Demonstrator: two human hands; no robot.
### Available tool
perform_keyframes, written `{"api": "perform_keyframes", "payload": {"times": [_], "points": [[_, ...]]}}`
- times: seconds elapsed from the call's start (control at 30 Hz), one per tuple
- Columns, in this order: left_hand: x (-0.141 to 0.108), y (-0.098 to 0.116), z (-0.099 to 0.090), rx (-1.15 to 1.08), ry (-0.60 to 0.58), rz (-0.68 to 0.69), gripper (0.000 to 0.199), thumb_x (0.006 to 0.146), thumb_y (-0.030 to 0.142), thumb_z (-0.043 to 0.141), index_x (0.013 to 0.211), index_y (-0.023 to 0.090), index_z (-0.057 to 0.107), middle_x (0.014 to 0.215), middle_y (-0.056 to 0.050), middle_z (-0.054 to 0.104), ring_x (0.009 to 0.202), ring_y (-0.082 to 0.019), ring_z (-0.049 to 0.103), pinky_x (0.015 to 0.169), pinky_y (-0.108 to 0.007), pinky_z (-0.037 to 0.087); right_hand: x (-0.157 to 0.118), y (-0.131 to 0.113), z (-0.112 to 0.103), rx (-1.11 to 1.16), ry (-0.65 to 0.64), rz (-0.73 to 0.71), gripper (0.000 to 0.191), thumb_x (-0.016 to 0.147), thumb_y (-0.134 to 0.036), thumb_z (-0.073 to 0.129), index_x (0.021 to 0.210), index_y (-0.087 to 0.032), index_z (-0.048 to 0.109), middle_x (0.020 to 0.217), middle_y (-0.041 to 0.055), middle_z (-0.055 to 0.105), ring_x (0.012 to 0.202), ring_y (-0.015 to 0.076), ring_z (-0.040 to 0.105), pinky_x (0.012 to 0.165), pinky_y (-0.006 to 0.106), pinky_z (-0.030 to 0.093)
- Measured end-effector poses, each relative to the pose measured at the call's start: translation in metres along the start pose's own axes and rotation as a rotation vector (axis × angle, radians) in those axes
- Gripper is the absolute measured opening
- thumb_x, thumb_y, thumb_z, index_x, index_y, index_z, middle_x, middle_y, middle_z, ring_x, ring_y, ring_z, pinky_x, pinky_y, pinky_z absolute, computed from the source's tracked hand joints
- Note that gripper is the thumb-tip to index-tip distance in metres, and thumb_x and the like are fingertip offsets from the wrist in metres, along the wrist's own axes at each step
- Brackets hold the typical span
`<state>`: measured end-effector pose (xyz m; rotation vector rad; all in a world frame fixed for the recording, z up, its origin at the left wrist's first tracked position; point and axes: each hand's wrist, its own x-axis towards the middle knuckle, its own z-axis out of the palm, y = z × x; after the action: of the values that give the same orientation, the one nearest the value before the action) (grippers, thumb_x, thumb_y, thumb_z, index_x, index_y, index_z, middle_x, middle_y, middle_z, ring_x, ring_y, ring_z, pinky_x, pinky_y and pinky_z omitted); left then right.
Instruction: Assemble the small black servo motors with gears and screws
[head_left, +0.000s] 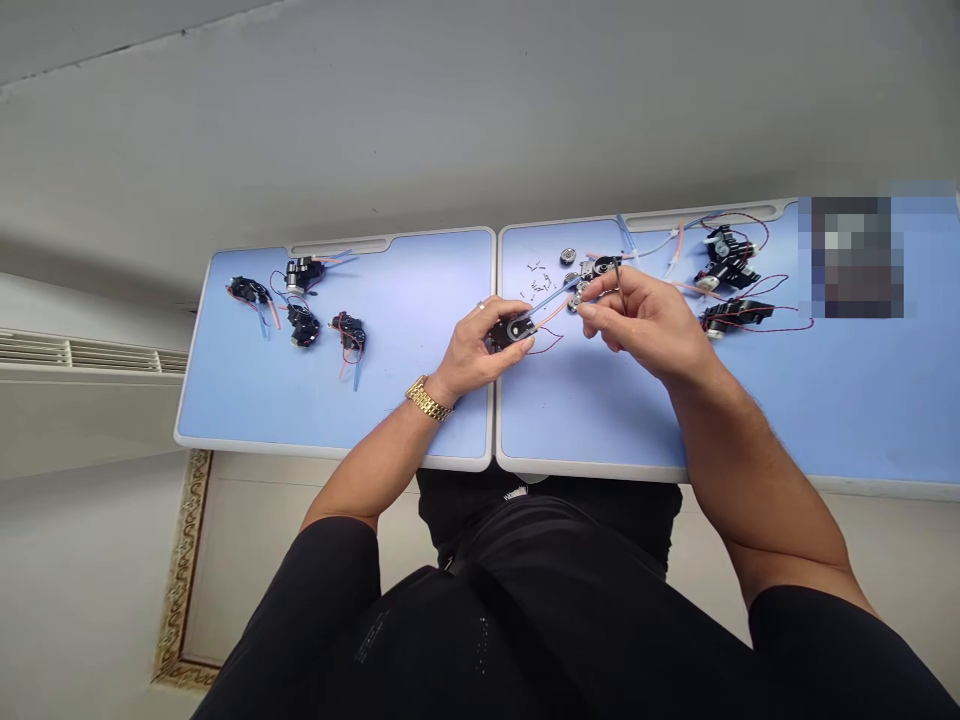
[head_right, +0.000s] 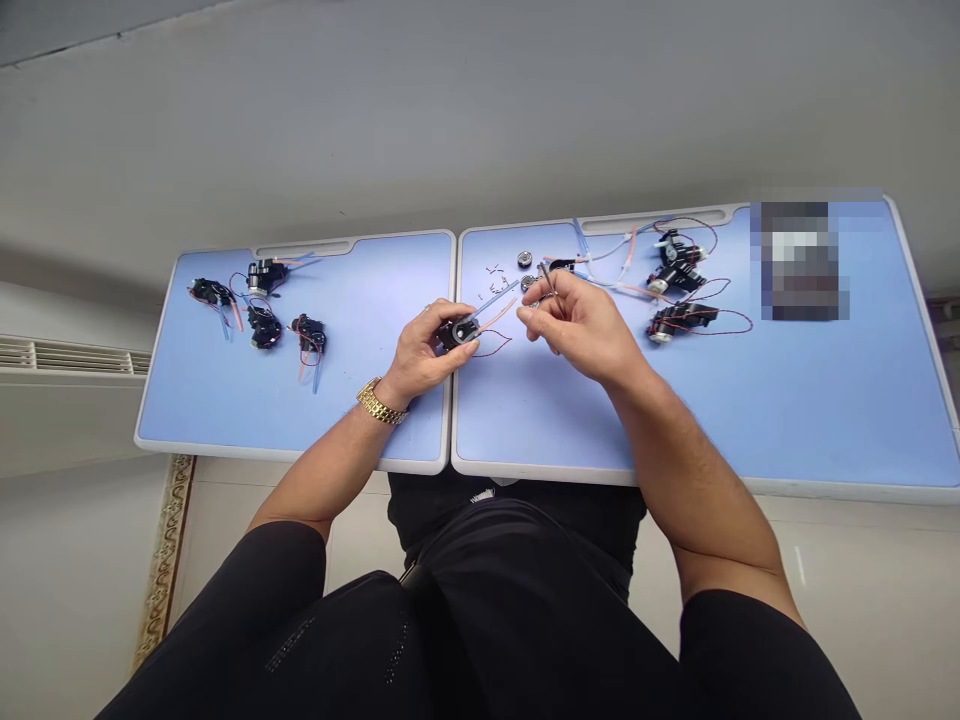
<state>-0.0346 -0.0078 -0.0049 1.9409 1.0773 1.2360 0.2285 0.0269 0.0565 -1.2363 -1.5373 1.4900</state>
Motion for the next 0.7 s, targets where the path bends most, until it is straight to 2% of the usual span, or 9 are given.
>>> {"api": "perform_keyframes", "payload": {"times": [0.13,0.33,0.47,0.57,0.7], "points": [[-0.002,-0.002,0.000,-0.115,-0.012,-0.145,0.040,0.097,0.046,0.083,0.127,0.022,0.072,0.112,-0.007,0.075,0.096,-0.017,0.070,0.085,-0.032,0.058,-0.003,-0.001,0.000,-0.092,-0.019,-0.032,0.024,0.093,-0.044,0.081,0.092,-0.024,0.067,0.072,-0.0002,0.071,0.057,0.0121,0.051,0.057,0.032,0.039],[-0.002,-0.008,-0.001,-0.395,-0.065,-0.308,0.047,0.099,0.052,0.081,0.132,0.021,0.066,0.102,-0.004,0.073,0.076,-0.012,0.068,0.070,-0.027,0.060,-0.008,-0.003,-0.002,-0.295,-0.233,-0.118,0.021,0.099,-0.042,0.071,0.092,-0.022,0.072,0.080,0.0014,0.073,0.069,0.0150,0.059,0.067,0.032,0.045],[-0.001,-0.009,-0.003,-0.448,-0.061,-0.322,0.049,0.099,0.055,0.080,0.131,0.022,0.066,0.096,-0.002,0.071,0.070,-0.011,0.064,0.064,-0.026,0.056,-0.011,-0.007,-0.001,-0.405,-0.321,-0.198,0.025,0.107,-0.038,0.058,0.103,-0.023,0.079,0.091,0.0024,0.078,0.073,0.0155,0.064,0.074,0.032,0.047],[-0.002,-0.006,-0.005,-0.388,-0.062,-0.300,0.051,0.097,0.057,0.081,0.130,0.021,0.069,0.100,-0.004,0.072,0.074,-0.012,0.062,0.064,-0.026,0.055,-0.012,-0.009,0.000,-0.438,-0.298,-0.235,0.029,0.107,-0.040,0.059,0.100,-0.023,0.081,0.080,0.0002,0.075,0.065,0.0138,0.059,0.068,0.031,0.043],[-0.001,-0.001,-0.006,-0.220,-0.084,-0.231,0.050,0.097,0.058,0.079,0.129,0.020,0.072,0.108,-0.006,0.074,0.084,-0.015,0.065,0.075,-0.030,0.057,-0.013,-0.006,0.000,-0.485,-0.263,-0.285,0.029,0.107,-0.039,0.061,0.106,-0.024,0.085,0.075,-0.0012,0.074,0.061,0.0129,0.057,0.066,0.030,0.041]]}}
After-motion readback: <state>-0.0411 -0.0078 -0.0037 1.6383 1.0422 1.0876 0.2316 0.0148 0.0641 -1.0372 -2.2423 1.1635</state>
